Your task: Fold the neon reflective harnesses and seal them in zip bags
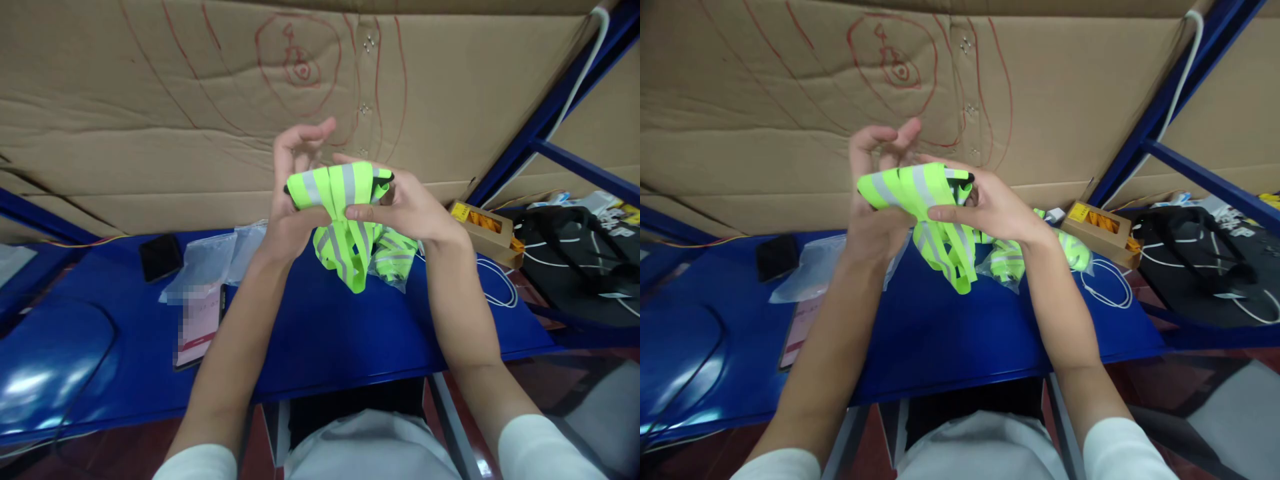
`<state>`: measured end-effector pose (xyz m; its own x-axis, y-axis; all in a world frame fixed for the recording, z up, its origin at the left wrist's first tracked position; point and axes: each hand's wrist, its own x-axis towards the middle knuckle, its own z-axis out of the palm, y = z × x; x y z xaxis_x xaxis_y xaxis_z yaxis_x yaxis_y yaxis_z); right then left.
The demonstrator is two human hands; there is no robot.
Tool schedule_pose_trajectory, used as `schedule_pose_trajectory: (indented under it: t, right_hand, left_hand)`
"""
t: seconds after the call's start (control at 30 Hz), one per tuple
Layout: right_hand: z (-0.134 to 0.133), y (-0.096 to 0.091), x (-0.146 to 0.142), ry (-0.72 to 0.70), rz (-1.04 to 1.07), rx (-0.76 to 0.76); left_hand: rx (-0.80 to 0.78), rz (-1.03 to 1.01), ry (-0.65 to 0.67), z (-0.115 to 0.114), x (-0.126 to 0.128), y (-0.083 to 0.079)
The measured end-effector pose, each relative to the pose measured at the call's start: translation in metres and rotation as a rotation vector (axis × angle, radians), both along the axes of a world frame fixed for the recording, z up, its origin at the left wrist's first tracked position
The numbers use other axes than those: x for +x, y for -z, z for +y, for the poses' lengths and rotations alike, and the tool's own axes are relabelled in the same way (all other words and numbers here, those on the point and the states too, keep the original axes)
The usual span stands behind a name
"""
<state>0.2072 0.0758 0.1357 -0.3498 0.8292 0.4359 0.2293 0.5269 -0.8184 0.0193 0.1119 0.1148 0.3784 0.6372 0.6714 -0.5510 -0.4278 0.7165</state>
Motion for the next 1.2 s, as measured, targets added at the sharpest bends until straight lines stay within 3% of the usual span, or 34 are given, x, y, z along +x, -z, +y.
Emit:
schedule_pose_trajectory:
  t: [0.1, 0.27, 0.5, 0.6, 0.73, 0.9, 1.07, 1.2]
  right_hand:
    - [0.001, 0.003, -0.003, 0.11, 0.076, 0.054]
    - [0.002, 0.006, -0.002, 0.258, 0.105, 0.206]
    - [-0.002, 0.002, -0.003, 0.153, -0.087, 0.333]
    - [-0.004, 0.001, 0.0, 0.113, -0.11, 0.311]
    - [-0.003, 0.001, 0.004, 0.094, -0.076, 0.31]
    - [0.0, -0.002, 0.006, -0.012, -0.052, 0.399]
    - [-0.002, -0.009, 0.021, -0.167, -0.153, 0.26]
    - [0.003, -0.002, 0.026, -0.058, 0.01, 0.09]
  left_hand:
    - [-0.149, 0.105, 0.044, 0.009, -0.003, 0.007]
    - [-0.39, 0.346, 0.244, 0.012, 0.004, 0.015]
    - [-0.496, 0.269, 0.135, 0.016, 0.013, 0.022]
    - [-0.526, 0.292, 0.246, 0.019, 0.009, 0.027]
    - [-0.44, 0.238, 0.423, 0.022, 0.0, 0.031]
    - [-0.435, 0.091, 0.336, 0.016, -0.002, 0.019]
    - [-0.534, 0.156, 0.253, 0.015, -0.003, 0.006]
    - [-0.454, 0.15, 0.112, 0.016, -0.002, 0.008]
